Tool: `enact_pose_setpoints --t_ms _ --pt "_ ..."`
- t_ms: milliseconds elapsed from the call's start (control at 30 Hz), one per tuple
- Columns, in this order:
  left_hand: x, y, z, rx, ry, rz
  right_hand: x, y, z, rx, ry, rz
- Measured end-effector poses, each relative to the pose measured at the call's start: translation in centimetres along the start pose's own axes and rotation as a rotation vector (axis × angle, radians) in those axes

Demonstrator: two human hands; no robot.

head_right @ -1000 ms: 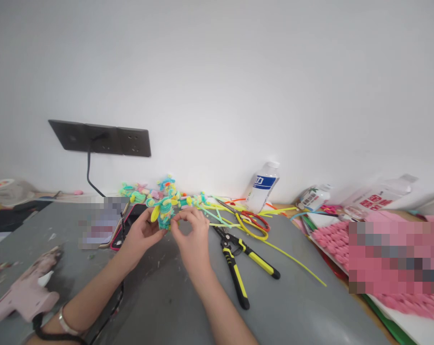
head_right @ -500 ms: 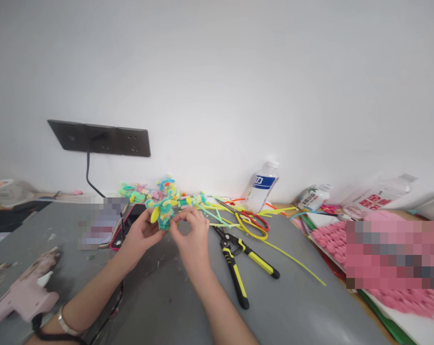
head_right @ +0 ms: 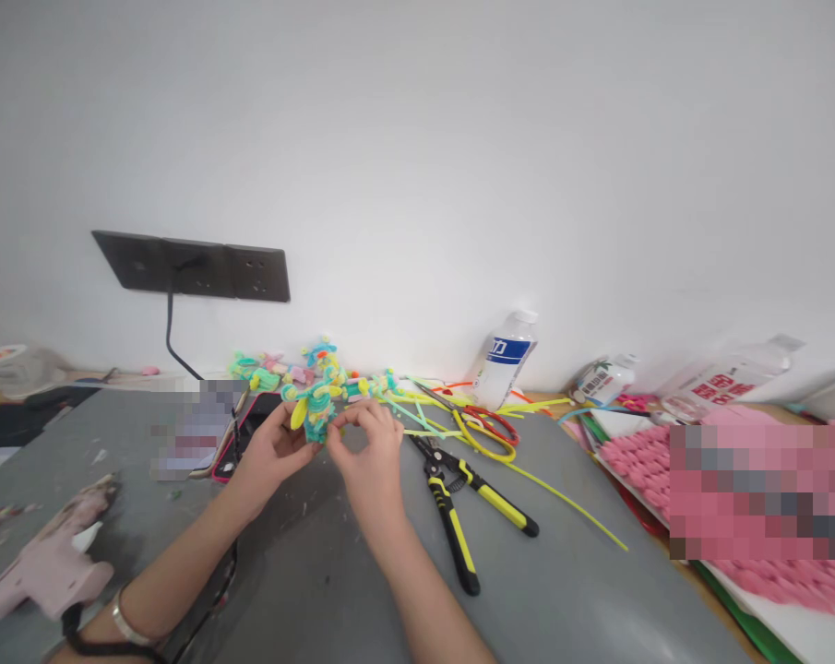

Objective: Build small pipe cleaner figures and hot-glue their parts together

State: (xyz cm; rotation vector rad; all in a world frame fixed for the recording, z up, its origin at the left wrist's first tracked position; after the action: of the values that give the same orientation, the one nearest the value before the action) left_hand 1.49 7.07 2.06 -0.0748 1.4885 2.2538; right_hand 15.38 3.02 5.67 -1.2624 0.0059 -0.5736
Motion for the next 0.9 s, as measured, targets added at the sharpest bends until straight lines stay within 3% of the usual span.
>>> enact_pose_setpoints --t_ms 900 --pt "0.05 0.00 0.02 -0.031 -0.008 0.041 -0.08 0.19 0.02 -0.005 -0.009 -0.005"
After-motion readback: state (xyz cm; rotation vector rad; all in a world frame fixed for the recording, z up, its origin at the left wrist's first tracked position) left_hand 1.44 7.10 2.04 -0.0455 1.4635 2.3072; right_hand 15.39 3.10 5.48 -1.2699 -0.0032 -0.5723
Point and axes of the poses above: each hand's wrist, its own z-axis towards the middle knuckle, its own x-axis out of the back of the hand, y = z × x, the point moved 5 cm from there along z, towards the middle knuckle, and after that the axes turned 12 degrees about -x, right-handed, at the moved point
